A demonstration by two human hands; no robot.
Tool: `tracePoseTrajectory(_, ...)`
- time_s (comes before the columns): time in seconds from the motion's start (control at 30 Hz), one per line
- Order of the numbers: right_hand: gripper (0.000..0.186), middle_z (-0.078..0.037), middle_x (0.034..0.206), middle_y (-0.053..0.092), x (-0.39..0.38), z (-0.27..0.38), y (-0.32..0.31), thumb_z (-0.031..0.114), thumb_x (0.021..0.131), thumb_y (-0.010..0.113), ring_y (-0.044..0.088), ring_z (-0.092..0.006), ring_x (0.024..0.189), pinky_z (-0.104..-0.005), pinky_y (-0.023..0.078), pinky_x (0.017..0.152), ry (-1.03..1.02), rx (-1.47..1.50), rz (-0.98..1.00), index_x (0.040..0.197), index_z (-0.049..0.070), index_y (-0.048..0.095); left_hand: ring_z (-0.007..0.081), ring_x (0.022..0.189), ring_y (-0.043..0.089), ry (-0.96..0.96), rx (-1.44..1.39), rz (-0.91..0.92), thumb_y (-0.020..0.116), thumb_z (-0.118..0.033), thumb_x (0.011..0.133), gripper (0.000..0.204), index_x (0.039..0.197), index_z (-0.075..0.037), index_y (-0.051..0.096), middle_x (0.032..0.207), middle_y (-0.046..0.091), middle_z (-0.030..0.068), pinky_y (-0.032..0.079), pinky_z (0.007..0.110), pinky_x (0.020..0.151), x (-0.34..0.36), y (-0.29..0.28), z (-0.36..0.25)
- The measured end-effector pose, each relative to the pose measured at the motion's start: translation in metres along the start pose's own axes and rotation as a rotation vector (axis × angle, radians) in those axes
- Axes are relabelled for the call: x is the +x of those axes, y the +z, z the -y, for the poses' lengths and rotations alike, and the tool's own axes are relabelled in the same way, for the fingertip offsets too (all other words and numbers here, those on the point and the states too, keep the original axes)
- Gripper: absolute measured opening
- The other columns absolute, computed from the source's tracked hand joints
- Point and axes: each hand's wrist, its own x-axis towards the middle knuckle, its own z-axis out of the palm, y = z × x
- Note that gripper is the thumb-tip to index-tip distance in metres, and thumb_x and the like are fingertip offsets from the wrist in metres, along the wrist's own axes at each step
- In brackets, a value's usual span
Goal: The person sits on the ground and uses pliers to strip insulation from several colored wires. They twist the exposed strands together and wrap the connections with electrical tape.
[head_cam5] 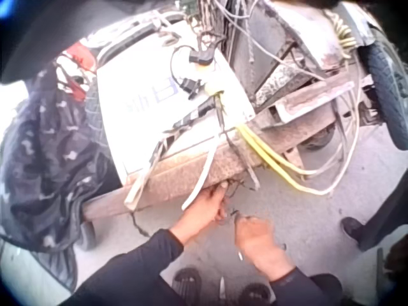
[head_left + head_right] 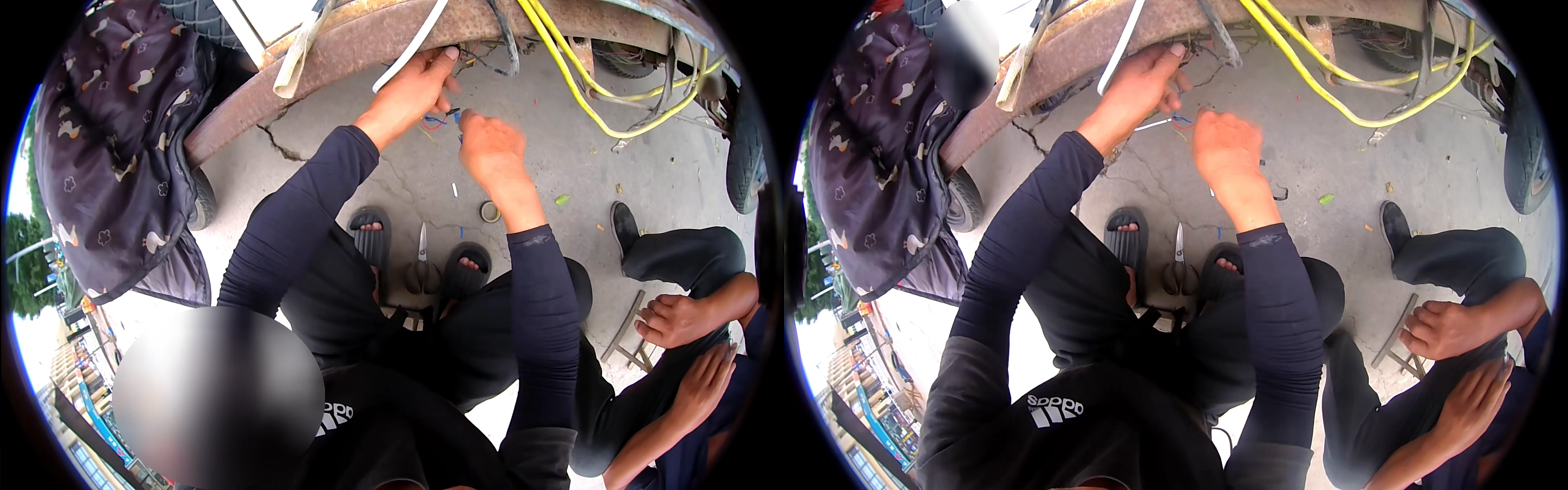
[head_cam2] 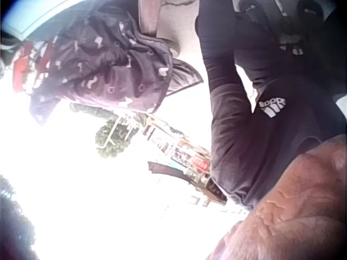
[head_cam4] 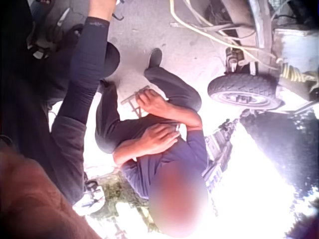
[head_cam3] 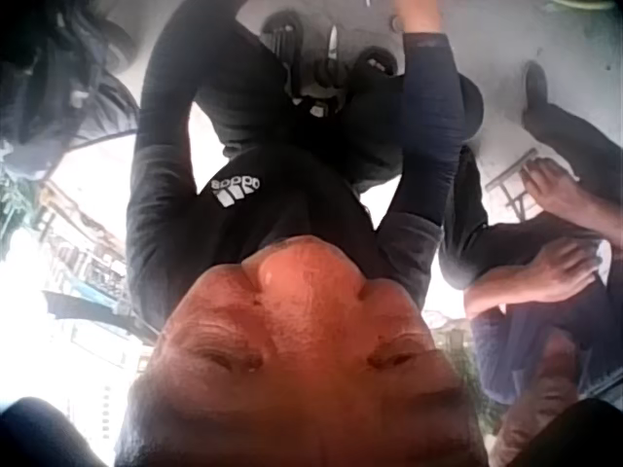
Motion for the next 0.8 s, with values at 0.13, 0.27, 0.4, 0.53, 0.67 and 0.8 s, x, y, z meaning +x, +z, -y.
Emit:
tracePoseTrajectory(0.13, 0.022, -0.018, 0.099, 0.071, -0.015, -0.008, 0.005, 0.013, 0.090, 0.051, 0.068, -0.0351, 0.096, -0.0444, 0.054, 0.083, -0.012, -0.045, 0.051, 0.102, 0.006, 0.068, 0.0125, 0.091, 0.063, 0.003, -0.398, 0.073, 0.057, -0.034, 0.098, 0.042, 0.123, -0.001, 0.057, 0.108, 0.065, 0.0070, 0.052, 0.022, 0.071, 0.007, 0.010, 0.005)
tracePoseTrajectory(0.27, 0.028, -0.021, 0.101, 0.069, -0.027, -0.016, -0.011, 0.019, 0.092, 0.052, 0.065, -0.0364, 0.101, -0.0453, 0.052, 0.086, 0.023, 0.075, -0.044, 0.114, 0.008, 0.064, 0.0126, 0.091, 0.063, 0.036, -0.383, 0.079, 0.060, -0.028, 0.097, 0.037, 0.121, 0.000, 0.057, 0.105, 0.065, 0.0069, 0.053, 0.023, 0.073, 0.000, 0.015, 0.007)
tracePoseTrajectory(0.4, 0.033, -0.020, 0.099, 0.069, -0.031, -0.010, -0.019, 0.020, 0.094, 0.051, 0.067, -0.0330, 0.098, -0.0420, 0.051, 0.087, 0.014, 0.406, -0.223, 0.123, 0.007, 0.061, 0.0147, 0.091, 0.065, 0.165, -0.181, 0.032, 0.059, -0.022, 0.097, 0.034, 0.119, 0.004, 0.054, 0.103, 0.066, 0.0092, 0.054, 0.026, 0.078, -0.006, 0.015, 0.011)
tracePoseTrajectory(0.53, 0.037, -0.016, 0.109, 0.069, -0.012, -0.012, -0.001, 0.017, 0.097, 0.047, 0.065, -0.0279, 0.105, -0.0397, 0.051, 0.089, -0.049, 0.946, -0.376, 0.130, 0.004, 0.056, 0.0186, 0.094, 0.067, 0.228, -0.239, 0.033, 0.058, -0.018, 0.098, 0.037, 0.122, 0.009, 0.050, 0.104, 0.066, 0.0139, 0.055, 0.029, 0.084, -0.011, 0.027, 0.012)
tracePoseTrajectory(0.67, 0.037, -0.011, 0.117, 0.065, -0.018, 0.008, -0.030, 0.013, 0.099, 0.042, 0.061, -0.0215, 0.110, -0.0359, 0.050, 0.091, 0.037, 1.417, -0.231, 0.133, 0.002, 0.054, 0.0215, 0.097, 0.068, 0.223, -0.343, 0.037, 0.059, -0.015, 0.097, 0.037, 0.122, 0.010, 0.049, 0.108, 0.066, 0.0165, 0.054, 0.030, 0.088, -0.017, 0.023, 0.012)
tracePoseTrajectory(0.8, 0.037, -0.014, 0.123, 0.061, -0.009, 0.005, -0.038, 0.013, 0.099, 0.044, 0.060, -0.0203, 0.109, -0.0353, 0.051, 0.090, 0.013, 1.451, -0.100, 0.131, -0.001, 0.054, 0.0212, 0.098, 0.068, 0.239, -0.358, 0.046, 0.061, -0.015, 0.095, 0.037, 0.122, 0.009, 0.051, 0.110, 0.066, 0.0166, 0.054, 0.029, 0.089, -0.011, 0.017, 0.016)
